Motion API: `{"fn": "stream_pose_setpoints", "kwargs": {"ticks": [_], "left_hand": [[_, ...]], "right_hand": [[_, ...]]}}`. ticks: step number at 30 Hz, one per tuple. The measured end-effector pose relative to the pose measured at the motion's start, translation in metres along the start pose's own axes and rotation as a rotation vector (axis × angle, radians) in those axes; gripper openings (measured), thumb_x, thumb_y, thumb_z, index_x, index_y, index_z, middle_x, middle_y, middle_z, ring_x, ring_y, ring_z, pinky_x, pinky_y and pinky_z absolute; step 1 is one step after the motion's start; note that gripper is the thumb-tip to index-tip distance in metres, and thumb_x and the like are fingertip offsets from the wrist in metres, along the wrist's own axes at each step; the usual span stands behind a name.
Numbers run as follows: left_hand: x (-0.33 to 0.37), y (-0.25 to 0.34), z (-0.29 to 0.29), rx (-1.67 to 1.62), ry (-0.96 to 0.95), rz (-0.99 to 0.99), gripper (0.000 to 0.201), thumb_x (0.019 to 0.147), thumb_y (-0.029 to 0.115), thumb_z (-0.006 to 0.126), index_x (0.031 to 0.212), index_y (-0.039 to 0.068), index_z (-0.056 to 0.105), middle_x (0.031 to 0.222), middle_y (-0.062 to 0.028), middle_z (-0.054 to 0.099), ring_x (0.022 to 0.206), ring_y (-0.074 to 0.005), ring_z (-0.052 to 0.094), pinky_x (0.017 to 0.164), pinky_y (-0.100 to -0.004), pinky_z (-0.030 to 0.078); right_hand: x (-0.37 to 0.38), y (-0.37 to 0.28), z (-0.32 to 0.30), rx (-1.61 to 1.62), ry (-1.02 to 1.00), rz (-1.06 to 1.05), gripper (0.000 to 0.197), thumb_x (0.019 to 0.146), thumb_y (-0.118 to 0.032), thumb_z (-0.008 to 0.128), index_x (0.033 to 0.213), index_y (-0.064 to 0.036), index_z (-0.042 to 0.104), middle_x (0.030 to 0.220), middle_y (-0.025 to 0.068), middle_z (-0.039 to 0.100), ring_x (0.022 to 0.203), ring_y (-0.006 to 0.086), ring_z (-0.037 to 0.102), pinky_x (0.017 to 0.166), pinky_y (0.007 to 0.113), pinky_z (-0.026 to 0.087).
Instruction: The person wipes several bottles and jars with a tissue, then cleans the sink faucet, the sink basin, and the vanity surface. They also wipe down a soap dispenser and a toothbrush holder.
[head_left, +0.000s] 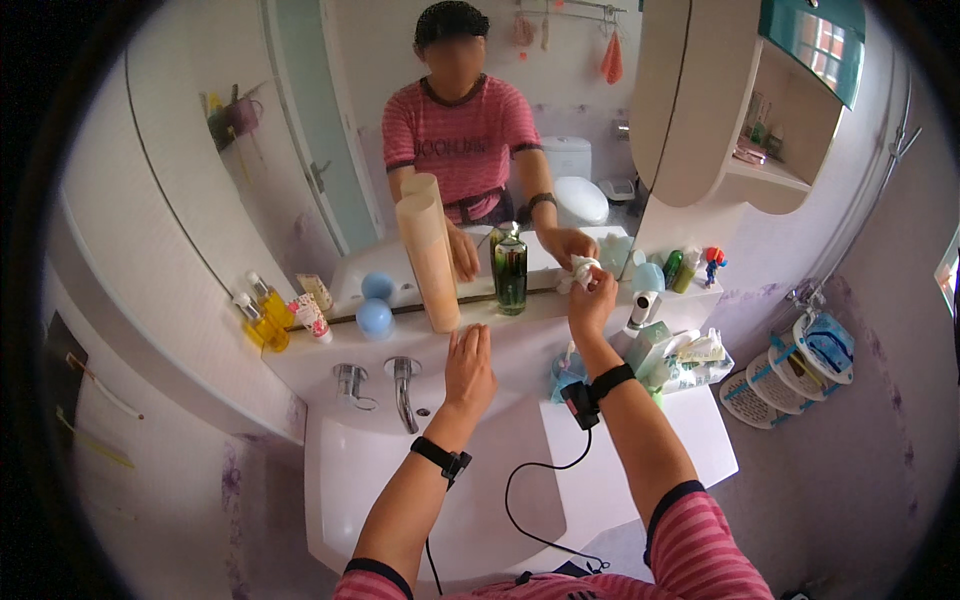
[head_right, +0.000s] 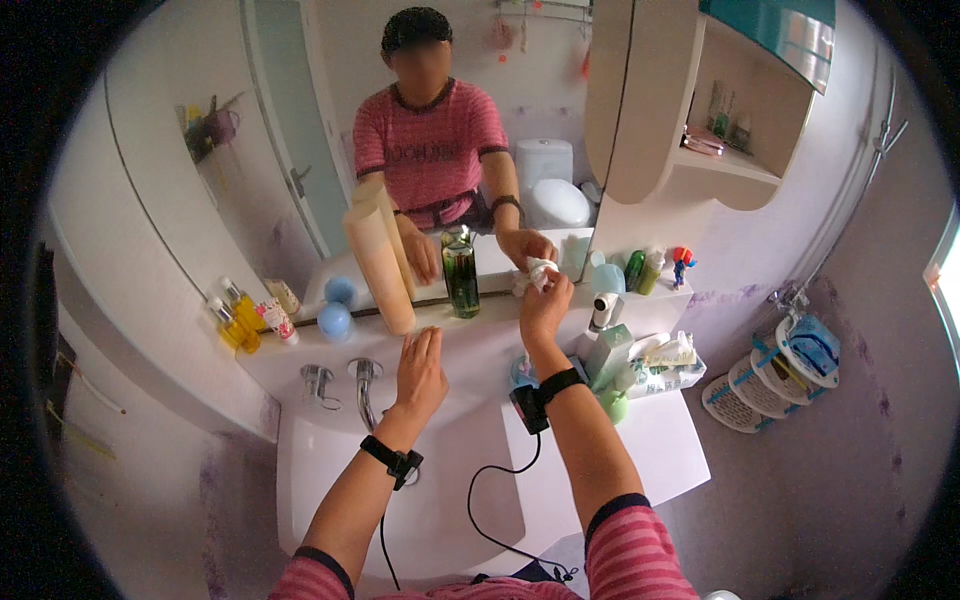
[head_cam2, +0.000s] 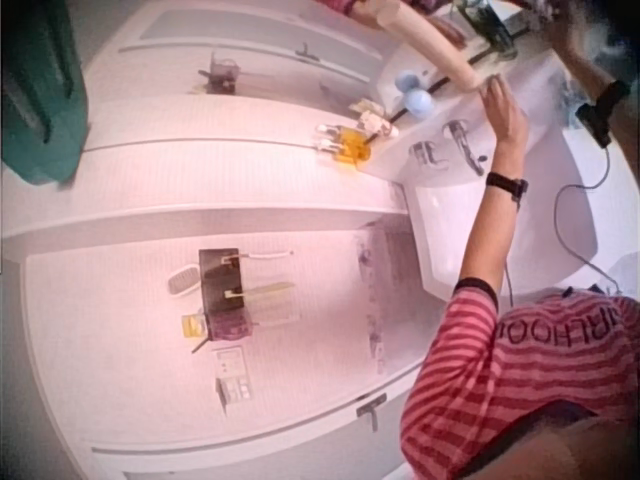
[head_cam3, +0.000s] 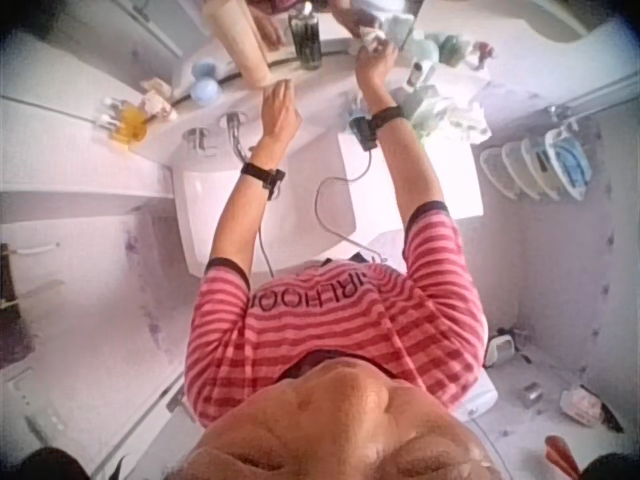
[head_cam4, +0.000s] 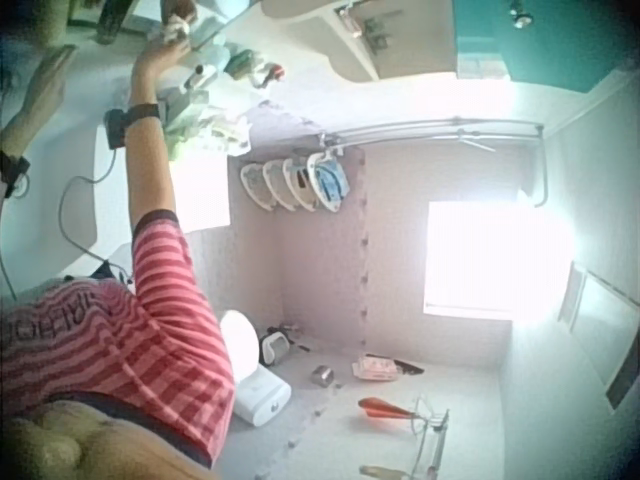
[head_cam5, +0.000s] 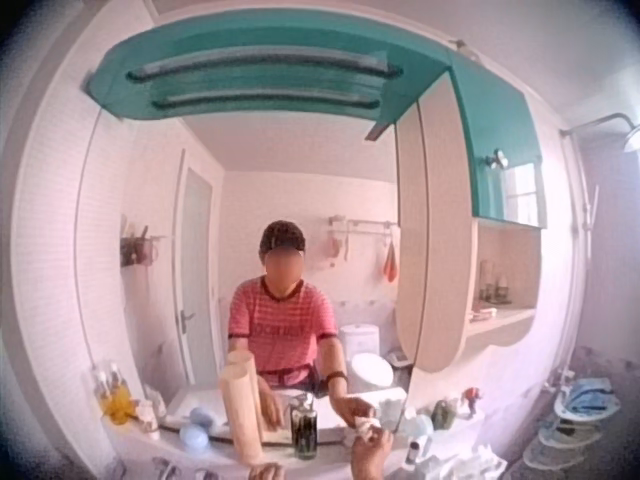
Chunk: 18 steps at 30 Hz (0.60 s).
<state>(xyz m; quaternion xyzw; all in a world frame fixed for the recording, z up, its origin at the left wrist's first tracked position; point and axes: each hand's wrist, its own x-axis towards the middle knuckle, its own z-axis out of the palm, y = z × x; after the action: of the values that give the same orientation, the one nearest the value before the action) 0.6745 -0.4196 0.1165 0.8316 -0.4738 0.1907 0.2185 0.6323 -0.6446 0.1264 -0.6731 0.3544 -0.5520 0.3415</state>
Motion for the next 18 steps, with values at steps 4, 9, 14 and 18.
{"fn": "stream_pose_setpoints", "kwargs": {"ticks": [4, 9, 14, 18], "left_hand": [[0.003, 0.005, -0.005, -0.022, -0.049, -0.016, 0.054, 0.073, 0.001, 0.056, 0.125, -0.004, 0.042, 0.126, -0.016, 0.047, 0.122, -0.0267, 0.042, 0.108, -0.042, 0.024], [-0.002, -0.004, 0.008, 0.046, 0.024, -0.001, 0.048, 0.076, -0.001, 0.05, 0.124, -0.004, 0.043, 0.127, -0.0158, 0.047, 0.122, -0.0264, 0.042, 0.108, -0.041, 0.025], [-0.004, -0.003, 0.006, 0.018, 0.056, -0.005, 0.049, 0.074, -0.003, 0.051, 0.122, -0.003, 0.044, 0.123, -0.0168, 0.049, 0.12, -0.0277, 0.043, 0.106, -0.0411, 0.028], [-0.003, -0.006, -0.004, -0.031, -0.052, -0.06, 0.052, 0.074, -0.002, 0.053, 0.125, -0.003, 0.042, 0.127, -0.0159, 0.046, 0.123, -0.0259, 0.041, 0.108, -0.0412, 0.025]], "right_hand": [[0.047, -0.015, -0.01, -0.036, 0.142, -0.255, 0.028, 0.075, -0.009, 0.062, 0.101, -0.0009, 0.055, 0.089, 0.0181, 0.056, 0.084, 0.0355, 0.056, 0.074, 0.042, 0.044], [0.097, -0.102, -0.033, 0.052, 0.145, -0.582, 0.026, 0.079, -0.005, 0.061, 0.104, -0.0027, 0.055, 0.099, 0.0165, 0.053, 0.088, 0.0337, 0.054, 0.078, 0.04, 0.045], [0.046, -0.057, -0.02, -0.045, -0.115, -0.479, 0.022, 0.078, -0.005, 0.058, 0.099, -0.0033, 0.057, 0.098, 0.0187, 0.055, 0.088, 0.0379, 0.055, 0.077, 0.042, 0.045], [0.005, -0.032, -0.029, -0.152, -0.409, -0.363, 0.022, 0.072, -0.004, 0.055, 0.092, -0.0035, 0.063, 0.094, 0.0178, 0.06, 0.089, 0.0374, 0.058, 0.079, 0.04, 0.047]]}}
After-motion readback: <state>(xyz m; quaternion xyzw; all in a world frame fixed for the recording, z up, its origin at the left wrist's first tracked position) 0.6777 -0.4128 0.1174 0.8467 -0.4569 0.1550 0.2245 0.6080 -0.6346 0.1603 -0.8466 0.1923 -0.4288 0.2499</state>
